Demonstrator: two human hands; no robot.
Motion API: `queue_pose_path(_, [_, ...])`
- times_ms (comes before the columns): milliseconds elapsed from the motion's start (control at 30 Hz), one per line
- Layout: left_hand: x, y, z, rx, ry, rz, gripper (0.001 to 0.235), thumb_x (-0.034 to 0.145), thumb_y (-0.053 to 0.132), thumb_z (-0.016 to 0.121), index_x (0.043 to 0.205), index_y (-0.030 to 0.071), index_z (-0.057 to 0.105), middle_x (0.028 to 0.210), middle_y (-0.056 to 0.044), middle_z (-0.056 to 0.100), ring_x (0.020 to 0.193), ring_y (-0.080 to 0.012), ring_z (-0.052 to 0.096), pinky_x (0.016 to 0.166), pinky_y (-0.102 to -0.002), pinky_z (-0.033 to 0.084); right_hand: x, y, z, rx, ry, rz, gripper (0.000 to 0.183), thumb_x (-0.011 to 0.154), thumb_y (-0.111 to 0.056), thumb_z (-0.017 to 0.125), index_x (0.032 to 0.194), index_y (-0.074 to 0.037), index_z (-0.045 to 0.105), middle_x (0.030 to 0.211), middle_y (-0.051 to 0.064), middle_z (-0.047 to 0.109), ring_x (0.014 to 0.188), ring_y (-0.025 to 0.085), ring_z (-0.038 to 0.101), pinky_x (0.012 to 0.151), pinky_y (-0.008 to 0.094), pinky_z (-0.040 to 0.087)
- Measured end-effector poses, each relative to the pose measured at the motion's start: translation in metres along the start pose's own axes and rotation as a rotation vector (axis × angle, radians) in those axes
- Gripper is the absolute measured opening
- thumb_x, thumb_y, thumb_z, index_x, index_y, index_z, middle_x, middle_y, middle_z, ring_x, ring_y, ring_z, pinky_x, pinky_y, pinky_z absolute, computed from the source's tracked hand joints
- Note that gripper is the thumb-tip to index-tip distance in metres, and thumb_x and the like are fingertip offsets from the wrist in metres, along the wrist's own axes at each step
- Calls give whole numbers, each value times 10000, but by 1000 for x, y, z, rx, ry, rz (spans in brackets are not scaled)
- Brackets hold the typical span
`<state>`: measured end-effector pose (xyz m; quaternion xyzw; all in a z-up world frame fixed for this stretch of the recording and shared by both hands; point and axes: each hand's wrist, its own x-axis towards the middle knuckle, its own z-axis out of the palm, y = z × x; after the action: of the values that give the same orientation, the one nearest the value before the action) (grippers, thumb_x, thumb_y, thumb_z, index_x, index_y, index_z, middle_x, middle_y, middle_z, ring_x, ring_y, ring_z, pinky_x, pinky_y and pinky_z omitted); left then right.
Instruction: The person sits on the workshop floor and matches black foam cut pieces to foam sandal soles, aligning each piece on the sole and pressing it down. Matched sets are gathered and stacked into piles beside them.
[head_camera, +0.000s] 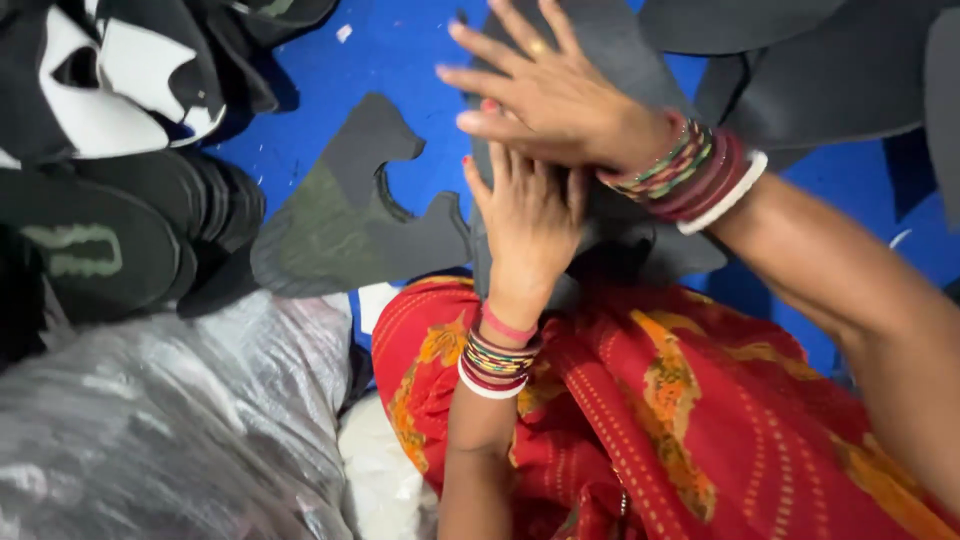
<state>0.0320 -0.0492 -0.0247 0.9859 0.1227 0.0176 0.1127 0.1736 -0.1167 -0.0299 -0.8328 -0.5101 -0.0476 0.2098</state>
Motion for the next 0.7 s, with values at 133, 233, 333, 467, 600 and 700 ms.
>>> queue_pose_path(133, [1, -81, -25, -633, -227, 225, 542, 1006, 386, 529, 1417, 36, 573, 1532, -186, 514, 1557, -356, 303, 1215, -552, 295, -11, -7, 3, 108, -1, -22, 458, 1146, -370, 506, 1559, -183, 567, 1599, 113, 510, 1427, 382, 462, 1104, 626, 296])
queue_pose_path(233, [-10, -165, -19, -870, 8, 4, 459, 1069, 343, 538, 1424, 68, 633, 1502, -135, 649, 1555, -299, 450, 1308, -494, 304, -15, -7, -2, 88, -20, -32, 474, 1152, -351, 504, 1575, -141, 541, 1547, 146, 524, 1407, 401, 467, 1095, 631, 296])
queue_pose_path(333, [-30, -269, 55, -221, 383, -639, 791, 904, 486, 686, 1469, -17, 453, 1545, -280, 401, 1495, -424, 287, 1238, -593, 189, -17, -4, 0, -8, 29, -99, 415, 1159, -324, 518, 1519, -120, 549, 1499, 162, 550, 1391, 414, 471, 1085, 629, 285])
queue_pose_path(467, [-45, -343, 119, 221, 288, -1112, 1218, 774, 694, 718, 1499, -156, 232, 1588, -354, 231, 1506, -534, 126, 1187, -668, 162, -14, -14, -12, 51, 25, -85, 359, 1147, -262, 493, 1465, -102, 542, 1461, 146, 558, 1347, 397, 459, 1125, 633, 257])
queue_pose_path(600, [-36, -307, 94, 61, 178, -1160, 1202, 814, 706, 698, 1551, -118, 227, 1617, -322, 256, 1537, -459, 219, 1237, -689, 150, -20, -9, -8, 30, 72, -176, 373, 1135, -238, 442, 1465, -83, 520, 1464, 142, 503, 1384, 369, 414, 1215, 626, 197])
queue_pose_path(700, [-30, -278, 70, 104, 265, -1113, 1167, 753, 677, 756, 1478, -92, 261, 1526, -383, 298, 1425, -511, 291, 1092, -700, 199, -22, -9, -9, 57, 82, -197, 373, 1152, -232, 414, 1482, -79, 499, 1491, 148, 478, 1404, 364, 391, 1195, 606, 170])
